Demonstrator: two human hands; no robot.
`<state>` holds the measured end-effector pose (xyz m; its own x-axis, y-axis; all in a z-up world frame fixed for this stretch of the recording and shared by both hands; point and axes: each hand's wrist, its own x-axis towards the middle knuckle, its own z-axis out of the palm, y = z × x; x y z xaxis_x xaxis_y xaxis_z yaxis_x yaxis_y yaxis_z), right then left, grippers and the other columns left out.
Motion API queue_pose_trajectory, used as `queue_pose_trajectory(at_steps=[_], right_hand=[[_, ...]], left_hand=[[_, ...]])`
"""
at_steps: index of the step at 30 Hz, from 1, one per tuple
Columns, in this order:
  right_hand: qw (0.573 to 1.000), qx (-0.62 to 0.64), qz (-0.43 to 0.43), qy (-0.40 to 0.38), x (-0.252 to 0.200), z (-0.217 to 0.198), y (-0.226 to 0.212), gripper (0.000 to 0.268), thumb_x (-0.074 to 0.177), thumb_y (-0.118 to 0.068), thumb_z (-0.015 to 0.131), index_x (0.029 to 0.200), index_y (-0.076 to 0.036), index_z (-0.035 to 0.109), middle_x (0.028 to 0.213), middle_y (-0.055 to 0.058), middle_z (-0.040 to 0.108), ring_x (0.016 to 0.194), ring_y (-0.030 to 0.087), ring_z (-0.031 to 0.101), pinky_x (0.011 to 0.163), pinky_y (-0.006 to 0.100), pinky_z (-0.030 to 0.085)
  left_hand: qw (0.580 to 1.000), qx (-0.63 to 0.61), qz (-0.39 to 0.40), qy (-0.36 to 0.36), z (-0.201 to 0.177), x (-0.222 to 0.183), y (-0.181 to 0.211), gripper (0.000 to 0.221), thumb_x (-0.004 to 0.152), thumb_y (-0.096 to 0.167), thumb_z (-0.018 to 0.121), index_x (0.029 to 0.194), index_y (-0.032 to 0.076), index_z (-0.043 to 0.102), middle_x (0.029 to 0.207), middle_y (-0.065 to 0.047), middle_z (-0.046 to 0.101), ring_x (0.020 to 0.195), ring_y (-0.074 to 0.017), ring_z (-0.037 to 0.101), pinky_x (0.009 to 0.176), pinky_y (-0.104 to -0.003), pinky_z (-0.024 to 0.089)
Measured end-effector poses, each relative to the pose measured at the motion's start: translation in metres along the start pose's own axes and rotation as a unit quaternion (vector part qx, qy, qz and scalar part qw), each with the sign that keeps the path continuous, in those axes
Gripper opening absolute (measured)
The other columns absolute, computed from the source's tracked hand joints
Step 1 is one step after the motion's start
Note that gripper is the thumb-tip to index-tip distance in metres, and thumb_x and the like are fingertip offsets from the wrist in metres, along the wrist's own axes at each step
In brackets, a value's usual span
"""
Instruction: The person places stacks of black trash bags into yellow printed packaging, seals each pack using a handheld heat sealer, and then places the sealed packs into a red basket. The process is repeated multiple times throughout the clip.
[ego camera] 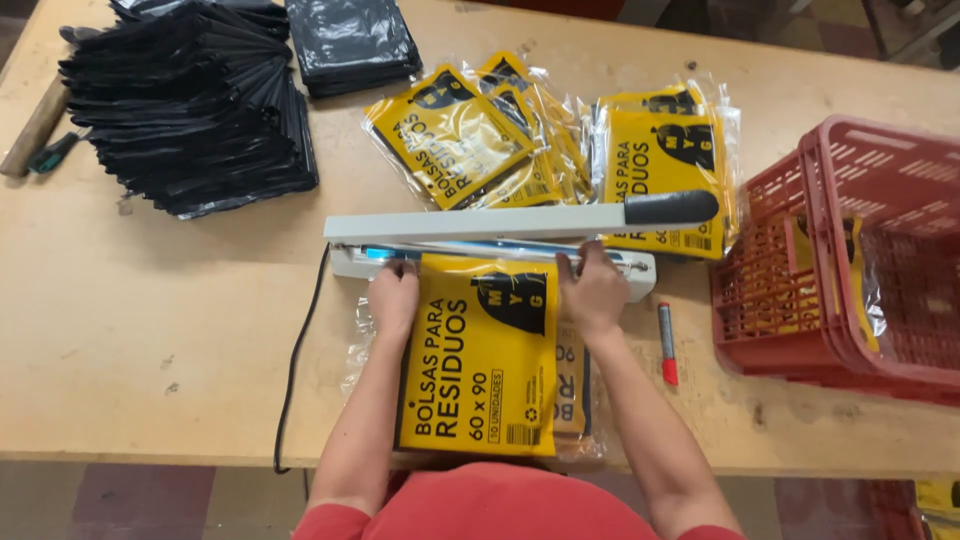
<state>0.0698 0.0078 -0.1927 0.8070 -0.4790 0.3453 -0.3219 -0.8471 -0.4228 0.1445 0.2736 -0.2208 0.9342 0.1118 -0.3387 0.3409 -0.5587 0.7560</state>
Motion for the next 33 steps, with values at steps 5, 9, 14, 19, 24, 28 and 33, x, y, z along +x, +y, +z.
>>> queue_pose_trajectory(at_steps=[5,9,14,19,24,28,33], right_hand=[[0.900,0.019,-0.397,0.181,0.064,-0.021,-0.060,0.027,0.087,-0.029,0.072,0.069,-0.021,0.054,0.062,-0.006,0.048,0.057,0.017,0.055,0.060,0.027,0.049],[0.939,-0.055,-0.290,-0.174,0.106,-0.024,-0.095,0.043,0.092,-0.048,0.055,0.077,-0.009,0.059,0.075,0.013,0.059,0.082,0.034,0.064,0.073,0.044,0.050],[0.904,-0.047,-0.129,-0.406,0.092,0.024,-0.064,0.072,0.094,-0.073,0.035,0.081,-0.010,0.066,0.083,0.017,0.068,0.093,0.035,0.069,0.086,0.045,0.050],[0.891,-0.028,-0.053,-0.449,0.089,0.022,-0.065,0.069,0.085,-0.075,0.043,0.089,-0.009,0.065,0.098,0.020,0.069,0.108,0.041,0.065,0.094,0.050,0.048],[0.893,-0.046,-0.074,-0.441,0.094,0.024,-0.065,0.071,0.082,-0.076,0.042,0.088,-0.009,0.064,0.099,0.020,0.067,0.109,0.041,0.063,0.095,0.050,0.047],[0.892,-0.069,-0.084,-0.438,0.090,0.026,-0.061,0.080,0.079,-0.087,0.034,0.085,-0.012,0.063,0.094,0.013,0.066,0.108,0.035,0.062,0.096,0.046,0.046],[0.897,-0.093,-0.095,-0.421,0.088,0.025,-0.067,0.070,0.082,-0.080,0.030,0.077,-0.015,0.055,0.083,0.006,0.059,0.092,0.025,0.053,0.089,0.041,0.039]], left_hand=[[1.000,-0.016,-0.002,0.003,-0.001,-0.003,0.004,0.041,0.096,0.039,0.047,0.110,0.010,0.074,0.107,-0.019,0.074,0.111,-0.0435,0.064,0.097,-0.054,0.048],[1.000,-0.015,-0.010,-0.005,-0.002,0.006,0.004,0.042,0.097,0.040,0.045,0.110,0.011,0.074,0.109,-0.019,0.073,0.114,-0.0434,0.063,0.099,-0.052,0.047],[1.000,-0.008,-0.018,-0.008,0.006,0.014,-0.012,0.045,0.098,0.041,0.045,0.113,0.009,0.073,0.111,-0.021,0.072,0.114,-0.0436,0.062,0.100,-0.054,0.047],[0.997,-0.039,-0.051,-0.038,-0.007,-0.006,0.008,0.047,0.099,0.040,0.047,0.116,0.004,0.073,0.113,-0.021,0.073,0.115,-0.0404,0.065,0.099,-0.048,0.050],[0.994,-0.031,-0.041,-0.093,-0.023,-0.031,0.026,0.054,0.096,0.046,0.051,0.119,0.001,0.070,0.112,-0.024,0.072,0.117,-0.0423,0.063,0.100,-0.051,0.049],[0.986,-0.024,-0.089,-0.136,-0.020,-0.039,0.017,0.053,0.092,0.049,0.060,0.129,0.011,0.066,0.109,-0.017,0.076,0.118,-0.0346,0.065,0.099,-0.048,0.051],[0.983,0.005,-0.087,-0.161,-0.020,-0.040,0.011,0.040,0.094,0.043,0.059,0.116,0.010,0.059,0.088,-0.008,0.067,0.084,-0.0202,0.059,0.073,-0.032,0.048]])
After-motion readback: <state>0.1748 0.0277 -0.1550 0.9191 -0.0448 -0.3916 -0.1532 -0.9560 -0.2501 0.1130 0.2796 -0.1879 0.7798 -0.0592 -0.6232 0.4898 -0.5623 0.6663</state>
